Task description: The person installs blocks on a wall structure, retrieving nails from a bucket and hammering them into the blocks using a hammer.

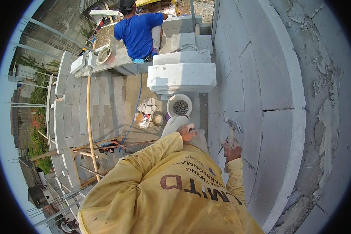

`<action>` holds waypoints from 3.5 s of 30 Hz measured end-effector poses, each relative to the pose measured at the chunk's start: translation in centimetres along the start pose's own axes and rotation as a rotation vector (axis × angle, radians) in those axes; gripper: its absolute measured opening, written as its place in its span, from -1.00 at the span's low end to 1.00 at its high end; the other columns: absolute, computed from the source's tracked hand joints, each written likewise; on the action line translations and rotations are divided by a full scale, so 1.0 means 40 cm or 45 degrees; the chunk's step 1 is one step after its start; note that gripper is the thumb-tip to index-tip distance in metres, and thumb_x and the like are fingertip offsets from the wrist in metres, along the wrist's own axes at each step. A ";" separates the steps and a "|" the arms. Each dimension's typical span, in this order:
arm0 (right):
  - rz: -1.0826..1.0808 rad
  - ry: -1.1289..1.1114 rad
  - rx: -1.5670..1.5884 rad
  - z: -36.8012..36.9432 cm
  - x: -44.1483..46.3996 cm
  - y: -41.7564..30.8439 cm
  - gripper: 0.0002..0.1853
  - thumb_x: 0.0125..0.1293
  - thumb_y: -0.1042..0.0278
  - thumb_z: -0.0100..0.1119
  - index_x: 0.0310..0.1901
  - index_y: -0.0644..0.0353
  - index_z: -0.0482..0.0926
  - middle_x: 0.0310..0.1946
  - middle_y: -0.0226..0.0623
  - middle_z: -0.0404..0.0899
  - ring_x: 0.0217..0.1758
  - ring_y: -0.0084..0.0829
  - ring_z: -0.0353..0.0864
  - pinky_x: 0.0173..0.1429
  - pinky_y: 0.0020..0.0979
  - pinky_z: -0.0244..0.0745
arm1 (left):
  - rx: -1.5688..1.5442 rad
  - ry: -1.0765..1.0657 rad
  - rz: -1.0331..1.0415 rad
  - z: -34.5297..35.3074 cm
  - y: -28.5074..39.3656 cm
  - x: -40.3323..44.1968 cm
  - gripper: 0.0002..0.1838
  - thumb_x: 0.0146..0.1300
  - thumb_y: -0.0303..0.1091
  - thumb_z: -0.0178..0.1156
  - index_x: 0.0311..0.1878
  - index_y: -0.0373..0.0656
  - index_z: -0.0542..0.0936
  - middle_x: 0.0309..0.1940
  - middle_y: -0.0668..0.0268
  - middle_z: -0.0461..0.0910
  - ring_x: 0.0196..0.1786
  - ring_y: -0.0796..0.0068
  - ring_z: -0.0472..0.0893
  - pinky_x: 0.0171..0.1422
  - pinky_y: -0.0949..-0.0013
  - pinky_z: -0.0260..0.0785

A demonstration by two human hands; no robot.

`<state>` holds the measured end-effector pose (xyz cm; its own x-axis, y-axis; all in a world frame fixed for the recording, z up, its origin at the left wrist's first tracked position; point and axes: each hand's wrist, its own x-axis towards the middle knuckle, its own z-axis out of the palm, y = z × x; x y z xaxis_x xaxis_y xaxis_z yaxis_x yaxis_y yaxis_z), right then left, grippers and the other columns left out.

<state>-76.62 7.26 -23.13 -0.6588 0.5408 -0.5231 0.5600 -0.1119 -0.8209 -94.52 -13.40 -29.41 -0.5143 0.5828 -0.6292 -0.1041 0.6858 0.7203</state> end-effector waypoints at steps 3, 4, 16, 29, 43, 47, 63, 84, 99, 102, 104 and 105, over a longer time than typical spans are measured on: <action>-0.054 -0.016 -0.070 0.008 0.033 0.023 -0.80 0.23 0.30 0.30 -0.25 0.24 0.55 -0.66 -0.42 0.42 -0.65 -0.55 0.36 -0.52 -0.40 0.33 | -0.022 0.349 -0.066 -0.075 -0.018 -0.004 -0.54 0.17 0.02 0.24 -0.15 -0.24 0.63 -0.42 0.18 0.62 -0.29 0.30 0.60 -0.13 0.28 0.41; -0.060 -0.020 -0.115 0.012 0.038 0.008 -0.79 0.23 0.28 0.30 -0.25 0.24 0.55 -0.64 -0.39 0.44 -0.63 -0.51 0.38 -0.49 -0.38 0.35 | -0.034 0.473 -0.102 -0.103 -0.024 -0.002 -0.49 0.16 0.08 0.25 -0.19 -0.29 0.63 -0.46 0.20 0.60 -0.33 0.33 0.59 -0.17 0.30 0.41; 0.321 -0.131 -0.299 0.079 0.056 0.249 -0.63 0.17 0.18 0.30 -0.08 0.26 0.61 -0.28 -0.10 0.69 -0.25 -0.14 0.65 -0.04 -0.26 0.51 | -0.363 0.636 -0.883 -0.089 -0.809 0.281 -0.29 0.14 0.18 0.24 0.11 -0.29 0.54 -0.07 0.09 0.62 -0.11 0.25 0.61 -0.06 0.09 0.44; 1.067 -0.100 -0.477 0.137 -0.018 0.656 -0.78 0.08 0.30 0.33 -0.37 0.27 0.54 -0.59 -0.34 0.53 -0.62 -0.47 0.51 -0.51 -0.36 0.46 | -1.359 0.478 -1.190 0.127 -1.142 0.940 -0.36 0.19 -0.01 0.26 0.20 -0.29 0.47 0.03 0.10 0.59 0.00 0.23 0.60 0.09 0.18 0.42; 1.192 0.066 -0.180 0.127 0.027 0.661 -0.75 0.06 0.30 0.35 -0.34 0.28 0.53 -0.62 -0.38 0.49 -0.67 -0.51 0.46 -0.59 -0.41 0.42 | -1.419 1.109 -0.888 0.174 -1.061 0.924 -0.51 0.24 -0.19 0.24 0.16 -0.27 0.48 -0.05 0.02 0.60 -0.04 0.20 0.62 0.08 0.16 0.42; 1.070 0.101 -0.087 0.109 -0.025 0.739 -0.84 0.04 0.49 0.28 -0.35 0.23 0.50 -0.65 -0.40 0.42 -0.75 -0.51 0.37 -0.69 -0.43 0.35 | -1.103 1.030 -0.837 0.183 -1.018 0.849 -0.59 0.24 -0.18 0.22 0.00 -0.32 0.51 -0.15 0.01 0.64 -0.15 0.19 0.62 -0.03 0.15 0.40; 1.152 -0.062 0.333 0.075 0.005 0.551 -0.80 0.08 0.33 0.29 -0.24 0.11 0.56 -0.62 -0.37 0.50 -0.65 -0.37 0.51 -0.53 -0.29 0.46 | -1.122 0.675 -0.662 -0.348 -0.312 0.464 -0.73 0.25 -0.16 0.25 -0.27 -0.21 0.56 -0.60 0.32 0.45 -0.62 0.46 0.35 -0.52 0.35 0.23; 0.433 0.421 -0.358 0.238 0.413 -0.053 -0.70 -0.02 0.44 0.33 -0.21 0.29 0.52 -0.52 -0.31 0.57 -0.63 -0.49 0.50 -0.60 -0.46 0.43 | -1.382 0.381 -0.895 -0.687 -0.244 1.213 -0.68 0.34 -0.20 0.04 0.11 -0.02 0.52 -0.02 0.20 0.66 -0.76 0.64 0.19 -0.72 0.48 0.15; -0.423 0.435 -0.368 0.251 0.482 -0.558 -0.73 0.17 0.16 0.33 -0.22 0.17 0.62 -0.34 -0.10 0.61 -0.25 -0.03 0.61 -0.16 -0.12 0.52 | 0.423 -0.450 0.400 -0.460 0.524 0.440 -0.40 0.06 0.01 0.27 0.13 -0.16 0.55 -0.03 0.02 0.62 0.09 0.08 0.57 0.18 0.18 0.38; -0.722 0.532 -0.416 0.226 0.455 -0.536 -0.72 0.13 0.14 0.37 -0.28 0.18 0.63 -0.37 -0.10 0.59 -0.25 -0.03 0.59 -0.17 -0.11 0.51 | 0.448 -0.360 0.574 -0.414 0.498 0.428 -0.48 0.11 -0.06 0.25 0.14 -0.03 0.53 0.00 0.06 0.60 0.07 0.13 0.58 0.13 0.16 0.40; -0.742 0.650 -0.410 0.204 0.441 -0.525 -0.71 0.11 0.14 0.40 -0.30 0.18 0.64 -0.38 -0.11 0.58 -0.26 -0.05 0.60 -0.18 -0.13 0.51 | 0.385 -0.165 0.763 -0.387 0.492 0.419 -0.48 0.11 -0.10 0.27 0.16 -0.03 0.51 -0.06 0.10 0.61 0.03 0.17 0.58 0.10 0.18 0.40; -0.666 0.704 -0.391 0.195 0.426 -0.520 -0.72 0.11 0.15 0.41 -0.30 0.18 0.64 -0.38 -0.12 0.59 -0.27 -0.07 0.60 -0.19 -0.14 0.51 | 0.314 -0.157 0.695 -0.392 0.505 0.420 -0.45 0.11 -0.12 0.29 0.18 -0.04 0.48 -0.07 0.11 0.61 0.03 0.17 0.58 0.10 0.19 0.40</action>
<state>-103.42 12.29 -16.74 -0.5748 0.8016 0.1641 0.4149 0.4585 -0.7859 -118.62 3.41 -20.84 -0.3339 0.9146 -0.2279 0.3545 0.3459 0.8687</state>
